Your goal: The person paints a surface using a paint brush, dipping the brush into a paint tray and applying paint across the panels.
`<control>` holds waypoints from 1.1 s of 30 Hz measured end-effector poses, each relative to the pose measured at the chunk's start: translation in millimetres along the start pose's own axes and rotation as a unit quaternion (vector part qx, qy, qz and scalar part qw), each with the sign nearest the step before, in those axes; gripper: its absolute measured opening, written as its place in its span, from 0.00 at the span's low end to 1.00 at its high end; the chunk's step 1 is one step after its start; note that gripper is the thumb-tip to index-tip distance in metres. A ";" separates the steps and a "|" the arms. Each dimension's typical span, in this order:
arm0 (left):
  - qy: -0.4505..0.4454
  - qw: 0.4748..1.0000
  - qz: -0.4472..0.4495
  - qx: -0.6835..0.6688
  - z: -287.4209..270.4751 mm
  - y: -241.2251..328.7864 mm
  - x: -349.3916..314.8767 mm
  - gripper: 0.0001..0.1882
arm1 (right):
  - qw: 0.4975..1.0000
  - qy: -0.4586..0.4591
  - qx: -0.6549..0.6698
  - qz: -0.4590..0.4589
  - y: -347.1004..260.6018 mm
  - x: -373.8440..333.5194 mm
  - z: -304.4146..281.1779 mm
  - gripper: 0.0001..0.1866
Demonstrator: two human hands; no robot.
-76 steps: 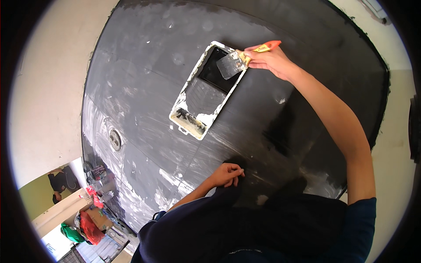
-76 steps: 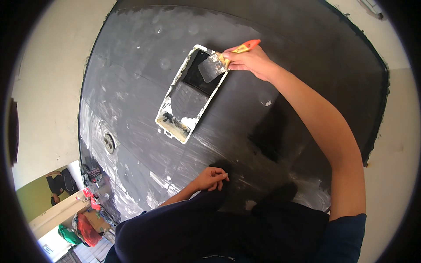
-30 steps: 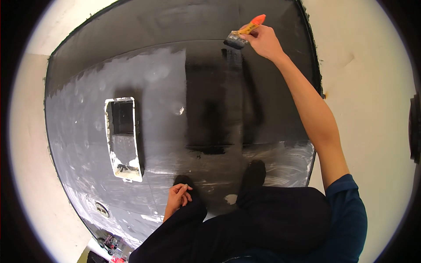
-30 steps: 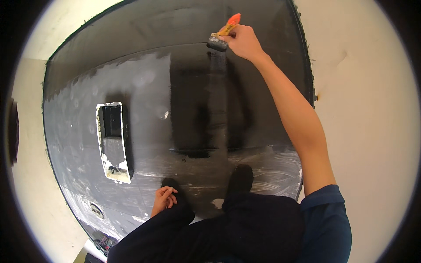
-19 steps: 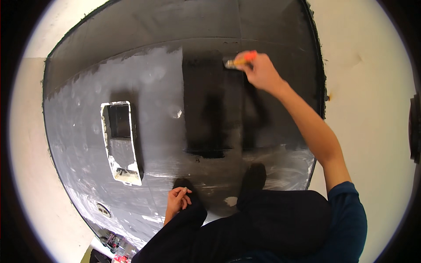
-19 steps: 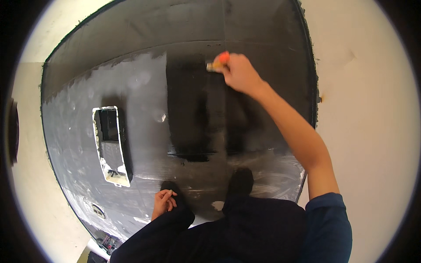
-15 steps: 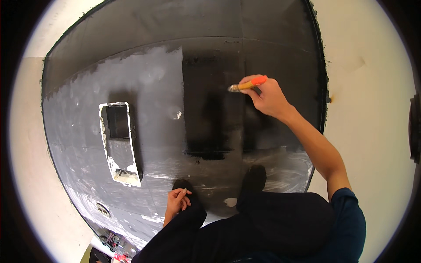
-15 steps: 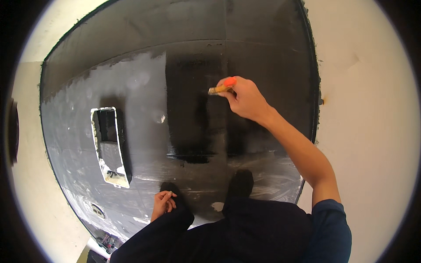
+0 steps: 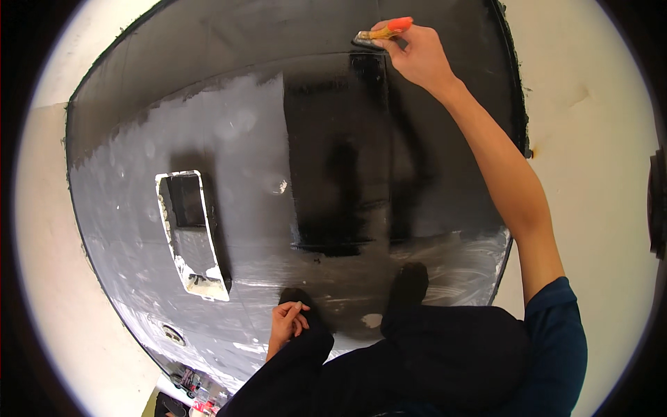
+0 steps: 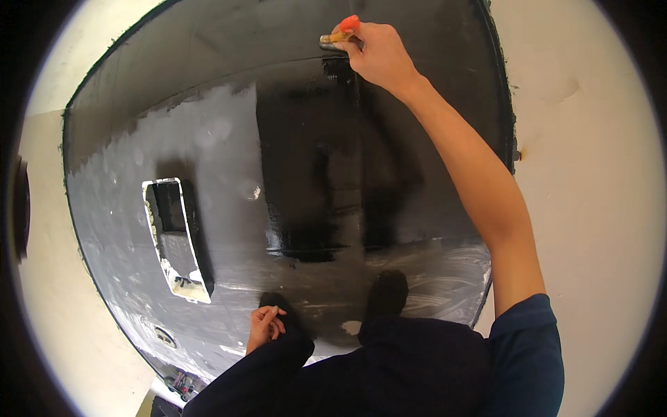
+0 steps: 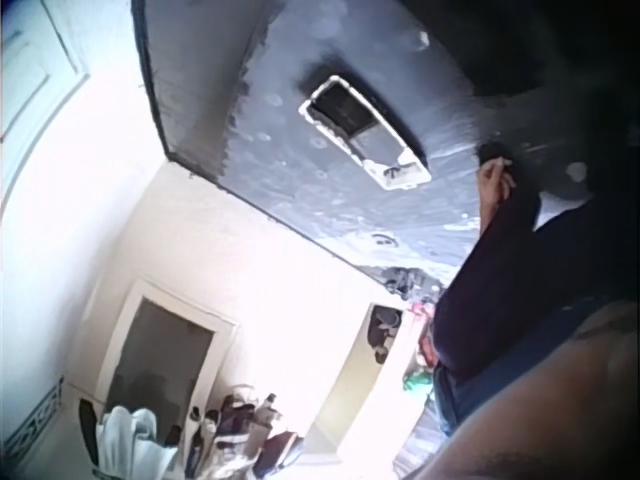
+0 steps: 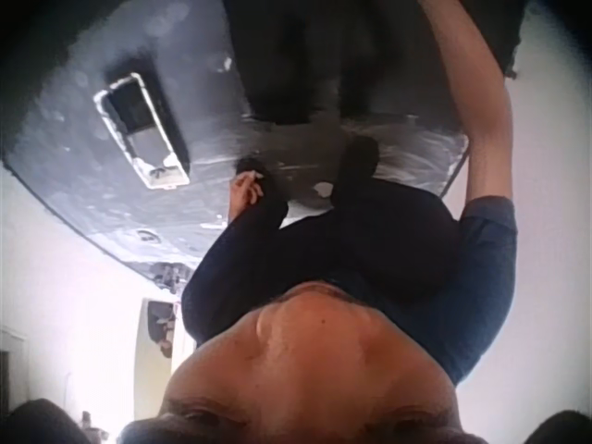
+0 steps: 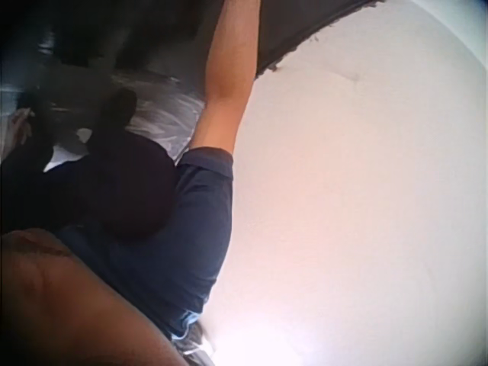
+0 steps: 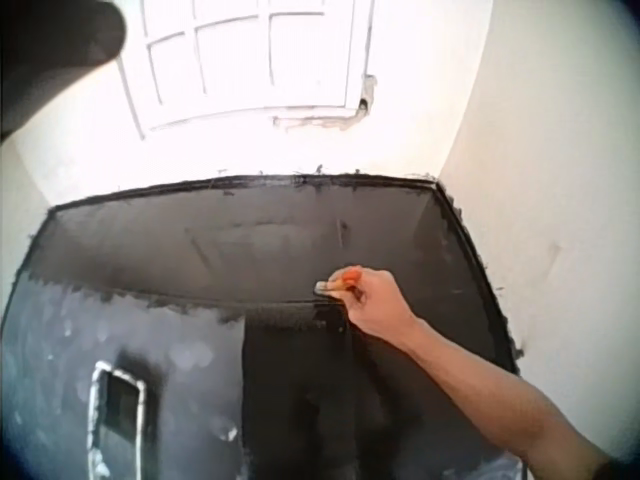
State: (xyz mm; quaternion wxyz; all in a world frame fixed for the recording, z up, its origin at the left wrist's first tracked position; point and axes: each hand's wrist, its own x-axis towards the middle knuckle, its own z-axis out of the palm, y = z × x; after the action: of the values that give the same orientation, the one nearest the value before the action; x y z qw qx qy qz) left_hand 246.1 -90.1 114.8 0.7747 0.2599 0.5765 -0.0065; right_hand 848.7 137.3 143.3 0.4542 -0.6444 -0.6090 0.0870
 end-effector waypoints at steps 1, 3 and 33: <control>0.002 1.000 -0.001 0.006 0.4 0.9 -0.3 0.19 | 1.000 -0.001 0.000 0.001 -0.7 -5.5 0.0 0.06; 0.009 1.000 -0.006 0.005 2.8 5.6 -3.1 0.19 | 0.997 -0.071 -0.010 -0.030 -7.7 -27.6 5.6 0.04; -0.012 1.000 0.010 0.020 -1.1 5.4 0.8 0.19 | 0.954 -0.251 0.114 0.118 -144.2 -215.2 -14.3 0.14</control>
State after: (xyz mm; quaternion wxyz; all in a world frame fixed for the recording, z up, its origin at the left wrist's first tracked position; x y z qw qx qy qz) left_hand 247.1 -84.8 116.0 0.7760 0.2810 0.5645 -0.0135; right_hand 704.1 -77.7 156.2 0.3436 -0.6132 -0.6089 0.3676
